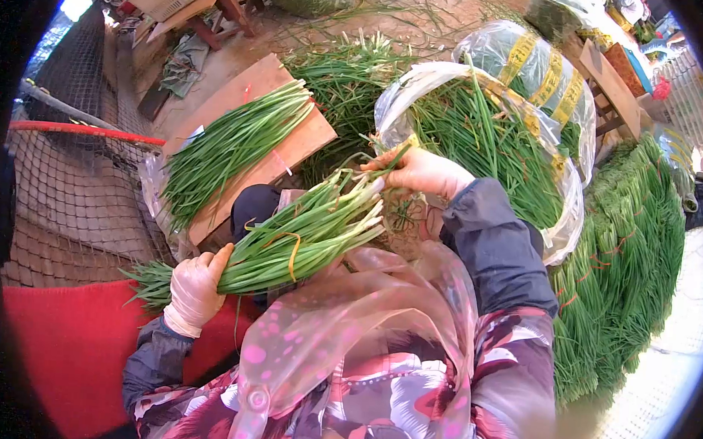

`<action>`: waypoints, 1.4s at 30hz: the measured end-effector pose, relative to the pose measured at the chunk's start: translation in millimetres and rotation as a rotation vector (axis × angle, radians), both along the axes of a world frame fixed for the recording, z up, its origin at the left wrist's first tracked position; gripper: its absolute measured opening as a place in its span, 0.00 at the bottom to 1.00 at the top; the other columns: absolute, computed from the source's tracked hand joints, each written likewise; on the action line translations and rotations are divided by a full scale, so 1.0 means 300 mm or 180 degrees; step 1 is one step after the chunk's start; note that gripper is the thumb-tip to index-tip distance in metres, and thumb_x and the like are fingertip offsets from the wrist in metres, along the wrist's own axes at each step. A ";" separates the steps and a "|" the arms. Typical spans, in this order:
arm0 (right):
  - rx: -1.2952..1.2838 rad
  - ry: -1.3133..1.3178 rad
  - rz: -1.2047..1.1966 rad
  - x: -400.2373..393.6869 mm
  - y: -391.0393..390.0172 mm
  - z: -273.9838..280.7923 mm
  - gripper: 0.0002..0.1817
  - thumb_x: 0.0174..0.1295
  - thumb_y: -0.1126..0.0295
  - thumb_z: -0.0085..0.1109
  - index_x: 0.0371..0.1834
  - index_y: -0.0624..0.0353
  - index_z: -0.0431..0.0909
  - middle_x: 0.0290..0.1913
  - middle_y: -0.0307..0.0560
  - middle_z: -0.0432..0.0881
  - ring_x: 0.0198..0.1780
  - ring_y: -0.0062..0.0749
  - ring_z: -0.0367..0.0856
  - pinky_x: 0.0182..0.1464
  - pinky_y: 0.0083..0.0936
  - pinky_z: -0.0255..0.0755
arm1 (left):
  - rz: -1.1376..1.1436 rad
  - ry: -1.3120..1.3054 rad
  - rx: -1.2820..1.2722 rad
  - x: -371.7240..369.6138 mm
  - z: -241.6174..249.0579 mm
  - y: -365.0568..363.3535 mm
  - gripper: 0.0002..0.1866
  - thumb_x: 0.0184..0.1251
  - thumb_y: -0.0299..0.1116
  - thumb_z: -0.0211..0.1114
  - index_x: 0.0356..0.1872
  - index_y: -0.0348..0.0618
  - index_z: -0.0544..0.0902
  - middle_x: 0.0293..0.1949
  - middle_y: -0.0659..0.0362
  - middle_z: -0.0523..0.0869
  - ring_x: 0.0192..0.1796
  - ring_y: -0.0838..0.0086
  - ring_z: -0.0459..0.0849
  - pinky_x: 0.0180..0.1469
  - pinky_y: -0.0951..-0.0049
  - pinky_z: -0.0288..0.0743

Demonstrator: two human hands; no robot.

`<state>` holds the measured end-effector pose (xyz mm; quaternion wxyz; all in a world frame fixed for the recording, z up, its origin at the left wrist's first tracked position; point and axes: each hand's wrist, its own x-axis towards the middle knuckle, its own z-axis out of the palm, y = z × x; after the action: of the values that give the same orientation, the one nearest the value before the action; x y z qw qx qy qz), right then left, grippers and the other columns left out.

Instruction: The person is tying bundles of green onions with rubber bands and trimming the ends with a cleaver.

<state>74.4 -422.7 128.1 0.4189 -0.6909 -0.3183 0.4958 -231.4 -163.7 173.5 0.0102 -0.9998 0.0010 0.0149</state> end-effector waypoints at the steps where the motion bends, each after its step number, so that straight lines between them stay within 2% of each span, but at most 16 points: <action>1: -0.0296 -0.0202 0.0089 -0.019 0.008 0.034 0.27 0.55 0.72 0.64 0.61 0.61 0.75 0.46 0.43 0.82 0.48 0.23 0.77 0.50 0.22 0.72 | 0.0038 -0.0004 -0.0075 0.000 -0.001 -0.002 0.33 0.40 0.26 0.67 0.57 0.42 0.76 0.28 0.55 0.77 0.29 0.59 0.79 0.33 0.62 0.72; 2: -0.0095 -0.0129 0.0152 -0.023 0.016 0.039 0.31 0.54 0.59 0.69 0.61 0.58 0.75 0.50 0.47 0.83 0.48 0.25 0.80 0.52 0.23 0.71 | 0.0038 -0.0004 -0.0076 0.001 -0.006 0.001 0.33 0.40 0.26 0.67 0.57 0.42 0.76 0.28 0.55 0.77 0.29 0.59 0.79 0.33 0.62 0.72; 6: -0.0619 -0.2063 0.0270 -0.146 0.040 0.023 0.21 0.52 0.53 0.67 0.46 0.52 0.84 0.37 0.54 0.84 0.41 0.49 0.83 0.44 0.38 0.76 | -0.0021 0.0061 0.0026 0.001 -0.016 -0.001 0.36 0.36 0.28 0.70 0.57 0.43 0.76 0.28 0.58 0.76 0.29 0.63 0.80 0.33 0.64 0.73; 9: 0.0328 -0.2935 0.0294 -0.154 0.019 -0.090 0.14 0.56 0.59 0.64 0.42 0.51 0.85 0.35 0.50 0.85 0.38 0.47 0.84 0.42 0.38 0.76 | -0.0007 0.0078 -0.0015 -0.006 -0.018 -0.004 0.35 0.36 0.28 0.70 0.57 0.43 0.77 0.27 0.58 0.76 0.29 0.63 0.80 0.33 0.64 0.73; 12: -0.0609 -0.3073 -0.0037 -0.081 0.005 -0.125 0.10 0.57 0.63 0.62 0.41 0.50 0.84 0.33 0.47 0.85 0.36 0.45 0.84 0.40 0.37 0.77 | -0.0018 0.0127 -0.0004 -0.011 -0.010 -0.009 0.35 0.37 0.28 0.69 0.57 0.43 0.77 0.27 0.58 0.76 0.29 0.63 0.80 0.33 0.64 0.73; 16: -0.0798 -0.2415 -0.1025 0.074 -0.036 -0.154 0.13 0.57 0.65 0.62 0.46 0.51 0.83 0.34 0.48 0.86 0.35 0.37 0.85 0.38 0.30 0.77 | 0.0007 0.0148 -0.0071 -0.025 -0.002 -0.006 0.36 0.37 0.27 0.69 0.57 0.43 0.76 0.27 0.57 0.76 0.29 0.63 0.80 0.33 0.64 0.73; 18: -0.0259 0.0204 -0.0642 0.016 -0.026 -0.030 0.20 0.57 0.61 0.64 0.52 0.54 0.81 0.36 0.51 0.85 0.35 0.35 0.86 0.38 0.29 0.77 | 0.0046 0.0186 -0.0063 -0.026 -0.002 -0.006 0.36 0.37 0.27 0.69 0.57 0.43 0.76 0.27 0.57 0.76 0.29 0.63 0.80 0.33 0.64 0.73; 21: 0.0206 -0.1927 0.0468 -0.107 0.032 -0.019 0.20 0.58 0.61 0.63 0.54 0.53 0.80 0.37 0.49 0.85 0.34 0.40 0.85 0.39 0.32 0.78 | 0.0053 0.0215 -0.0127 -0.020 -0.004 -0.014 0.36 0.37 0.28 0.69 0.57 0.43 0.76 0.27 0.57 0.76 0.29 0.63 0.80 0.32 0.64 0.72; 27: 0.0164 -0.3395 0.0396 -0.157 0.059 -0.152 0.09 0.55 0.65 0.58 0.37 0.50 0.84 0.29 0.48 0.84 0.33 0.44 0.84 0.37 0.36 0.78 | 0.0142 0.0256 -0.0345 -0.025 -0.021 0.006 0.32 0.38 0.31 0.70 0.53 0.46 0.77 0.26 0.54 0.79 0.26 0.58 0.82 0.27 0.59 0.74; 29: -0.0855 -0.3761 0.0451 -0.083 0.056 -0.186 0.08 0.54 0.66 0.56 0.35 0.50 0.83 0.27 0.48 0.83 0.32 0.43 0.85 0.35 0.36 0.78 | 0.0178 0.0196 -0.0333 -0.030 -0.016 0.015 0.30 0.40 0.34 0.71 0.53 0.47 0.78 0.26 0.53 0.80 0.25 0.58 0.82 0.26 0.60 0.75; 33: -0.0763 -0.3897 -0.1073 0.178 -0.013 -0.150 0.11 0.61 0.62 0.56 0.39 0.55 0.83 0.29 0.50 0.85 0.32 0.41 0.85 0.37 0.36 0.77 | 0.0395 0.0099 -0.0601 -0.063 -0.007 0.033 0.30 0.42 0.33 0.69 0.53 0.48 0.77 0.25 0.55 0.81 0.26 0.59 0.83 0.27 0.61 0.75; 35: 0.0364 -0.2235 -0.2425 0.209 0.021 -0.017 0.10 0.61 0.67 0.59 0.42 0.58 0.84 0.33 0.47 0.86 0.31 0.29 0.83 0.36 0.33 0.76 | 0.0446 -0.0130 -0.0906 -0.077 -0.022 0.043 0.28 0.44 0.34 0.69 0.53 0.48 0.77 0.27 0.54 0.82 0.27 0.57 0.84 0.28 0.60 0.76; 37: 0.0659 -0.1611 -0.1891 0.210 0.081 -0.026 0.13 0.62 0.68 0.59 0.47 0.61 0.82 0.37 0.44 0.86 0.35 0.23 0.81 0.37 0.32 0.76 | 0.0599 -0.0338 -0.1110 -0.072 -0.022 0.039 0.26 0.46 0.35 0.69 0.52 0.48 0.78 0.28 0.53 0.83 0.28 0.55 0.84 0.30 0.59 0.77; 39: -0.1185 -0.1970 0.0734 0.190 0.091 -0.067 0.23 0.59 0.63 0.59 0.58 0.56 0.77 0.42 0.50 0.86 0.40 0.31 0.84 0.44 0.29 0.77 | 0.0680 -0.0531 -0.0974 -0.066 -0.010 0.036 0.26 0.46 0.34 0.69 0.51 0.48 0.78 0.28 0.52 0.82 0.29 0.55 0.83 0.31 0.58 0.77; 41: -0.1920 -0.3759 0.1144 0.246 0.110 -0.068 0.26 0.57 0.61 0.59 0.61 0.52 0.76 0.43 0.52 0.85 0.41 0.35 0.85 0.45 0.31 0.77 | 0.0623 -0.0595 -0.0827 -0.059 0.021 0.039 0.26 0.46 0.34 0.69 0.52 0.48 0.77 0.28 0.51 0.82 0.28 0.54 0.83 0.30 0.58 0.77; 42: -0.1390 -0.3359 0.0433 0.285 0.097 -0.074 0.24 0.59 0.61 0.57 0.60 0.49 0.77 0.38 0.53 0.86 0.38 0.39 0.85 0.44 0.32 0.77 | 0.0664 -0.0562 -0.0865 -0.065 0.018 0.042 0.27 0.46 0.33 0.69 0.52 0.47 0.77 0.28 0.51 0.82 0.28 0.54 0.83 0.31 0.58 0.77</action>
<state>159.7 -393.7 106.0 0.0181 -0.8933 -0.4182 0.1639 -251.0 -151.0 178.8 -0.1265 -0.9841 -0.1016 -0.0722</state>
